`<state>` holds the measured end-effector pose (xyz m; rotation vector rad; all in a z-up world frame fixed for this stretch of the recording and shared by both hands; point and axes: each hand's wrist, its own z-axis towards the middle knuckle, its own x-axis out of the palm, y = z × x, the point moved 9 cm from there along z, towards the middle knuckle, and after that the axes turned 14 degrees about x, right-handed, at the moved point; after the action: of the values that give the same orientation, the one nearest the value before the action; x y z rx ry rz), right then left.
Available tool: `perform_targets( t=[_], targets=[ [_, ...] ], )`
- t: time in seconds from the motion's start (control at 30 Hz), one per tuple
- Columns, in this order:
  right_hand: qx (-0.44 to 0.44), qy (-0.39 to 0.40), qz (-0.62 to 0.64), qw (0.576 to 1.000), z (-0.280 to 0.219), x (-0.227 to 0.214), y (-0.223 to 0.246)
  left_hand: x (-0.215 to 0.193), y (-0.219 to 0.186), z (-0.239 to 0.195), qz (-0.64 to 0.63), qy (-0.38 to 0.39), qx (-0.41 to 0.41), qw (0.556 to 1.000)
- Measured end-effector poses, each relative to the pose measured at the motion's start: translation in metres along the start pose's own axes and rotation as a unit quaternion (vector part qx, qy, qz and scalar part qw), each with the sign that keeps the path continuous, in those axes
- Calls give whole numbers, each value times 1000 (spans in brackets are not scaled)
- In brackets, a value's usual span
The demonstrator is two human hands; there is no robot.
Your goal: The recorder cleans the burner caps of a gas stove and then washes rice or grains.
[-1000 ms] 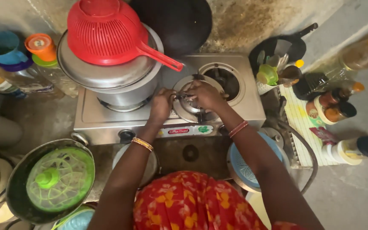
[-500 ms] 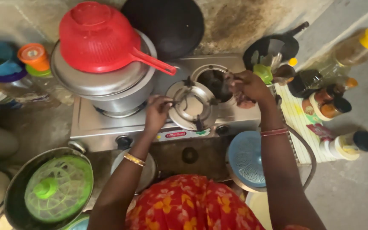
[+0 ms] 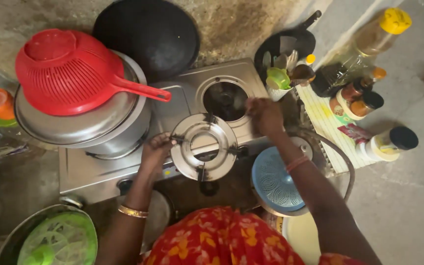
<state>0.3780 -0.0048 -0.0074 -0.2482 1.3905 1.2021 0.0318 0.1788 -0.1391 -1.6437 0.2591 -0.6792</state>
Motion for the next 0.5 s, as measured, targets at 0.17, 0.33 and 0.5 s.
perform_targets(
  t=[0.17, 0.33, 0.5],
  targets=[
    [-175, 167, 146, 959, -30, 18, 28, 0, -8, -10, -92, 3, 8, 996],
    [-47, 142, 199, 969, 44, 23, -9, -7, -12, -22, -84, -37, -21, 996],
    [-146, -116, -53, 981, 116, 47, -10, -4, -28, -38, -145, -91, -32, 985]
  ],
)
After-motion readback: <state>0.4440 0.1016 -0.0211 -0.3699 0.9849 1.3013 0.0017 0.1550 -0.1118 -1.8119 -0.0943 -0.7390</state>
